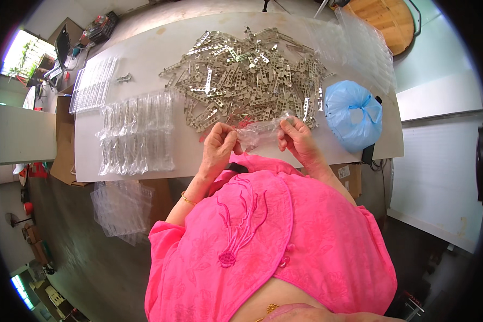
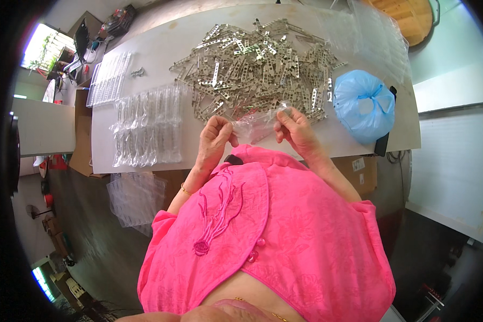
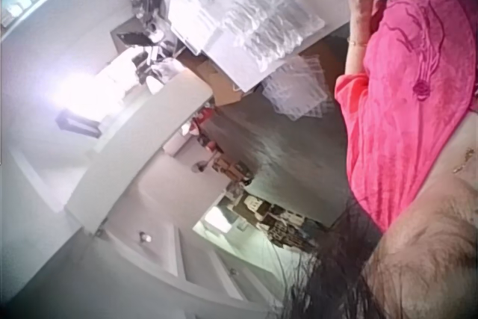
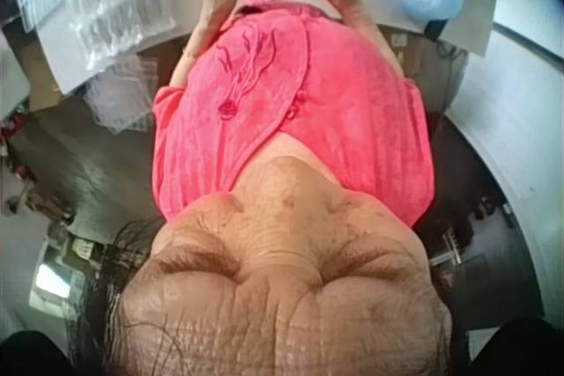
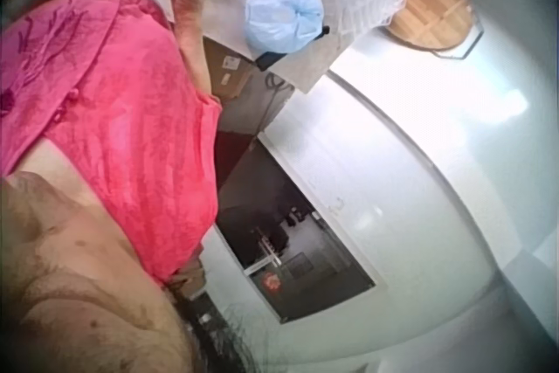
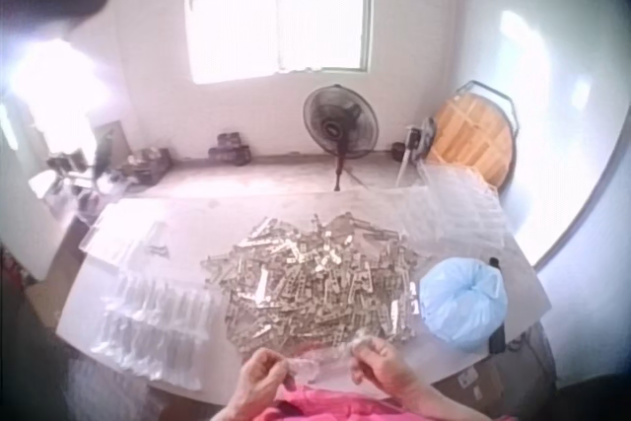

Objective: Manually sort and pack metal hardware components into plastic bags.

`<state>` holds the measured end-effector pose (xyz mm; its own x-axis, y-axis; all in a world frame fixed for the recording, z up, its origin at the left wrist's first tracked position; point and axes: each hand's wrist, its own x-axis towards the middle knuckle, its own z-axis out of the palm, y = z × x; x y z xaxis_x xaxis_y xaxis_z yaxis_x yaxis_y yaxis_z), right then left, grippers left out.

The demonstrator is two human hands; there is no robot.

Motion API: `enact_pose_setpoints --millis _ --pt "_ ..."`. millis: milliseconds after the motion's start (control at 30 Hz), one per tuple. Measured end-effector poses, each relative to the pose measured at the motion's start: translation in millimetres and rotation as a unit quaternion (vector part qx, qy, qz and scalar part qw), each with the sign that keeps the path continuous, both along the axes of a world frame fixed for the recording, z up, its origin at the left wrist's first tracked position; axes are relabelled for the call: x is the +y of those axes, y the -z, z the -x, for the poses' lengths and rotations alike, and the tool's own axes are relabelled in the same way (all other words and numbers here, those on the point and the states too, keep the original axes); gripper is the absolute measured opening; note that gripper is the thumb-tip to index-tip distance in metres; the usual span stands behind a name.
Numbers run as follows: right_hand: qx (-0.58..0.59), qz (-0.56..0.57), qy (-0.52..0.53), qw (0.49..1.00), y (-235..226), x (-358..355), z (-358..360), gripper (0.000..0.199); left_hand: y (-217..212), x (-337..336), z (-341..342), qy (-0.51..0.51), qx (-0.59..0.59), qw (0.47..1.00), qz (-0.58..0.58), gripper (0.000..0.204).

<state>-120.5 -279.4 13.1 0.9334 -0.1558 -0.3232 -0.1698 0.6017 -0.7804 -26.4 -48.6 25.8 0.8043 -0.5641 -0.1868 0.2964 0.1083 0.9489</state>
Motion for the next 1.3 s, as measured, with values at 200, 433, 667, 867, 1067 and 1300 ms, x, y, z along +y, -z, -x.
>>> enact_pose_setpoints --millis 200,433,667,867,1067,1300 --pt "0.004 0.089 0.085 0.992 -0.2 26.9 -1.8 0.017 5.2 10.1 -6.7 -0.055 0.003 0.998 -0.022 0.012" --pt "-0.008 0.169 0.118 0.979 -4.2 33.4 -0.8 0.019 -1.8 14.6 -12.1 0.028 -0.017 0.993 -0.116 0.027" --pt "-0.024 0.196 0.097 0.976 -6.2 32.5 -0.8 0.02 10.4 10.7 -11.0 0.025 0.022 0.999 -0.043 0.027" --pt "-0.006 0.177 0.098 0.979 -4.1 16.5 2.4 0.02 8.8 8.0 1.9 -0.017 0.009 1.0 -0.017 0.019" --pt "-0.022 0.241 0.014 0.97 -12.1 6.0 3.6 0.014 36.3 4.3 6.9 -0.094 -0.218 0.944 -0.227 0.016" --pt "-0.063 0.259 -0.094 0.959 -20.1 -0.3 1.0 0.013 -13.3 -43.3 19.8 0.018 -0.359 0.913 -0.192 0.022"
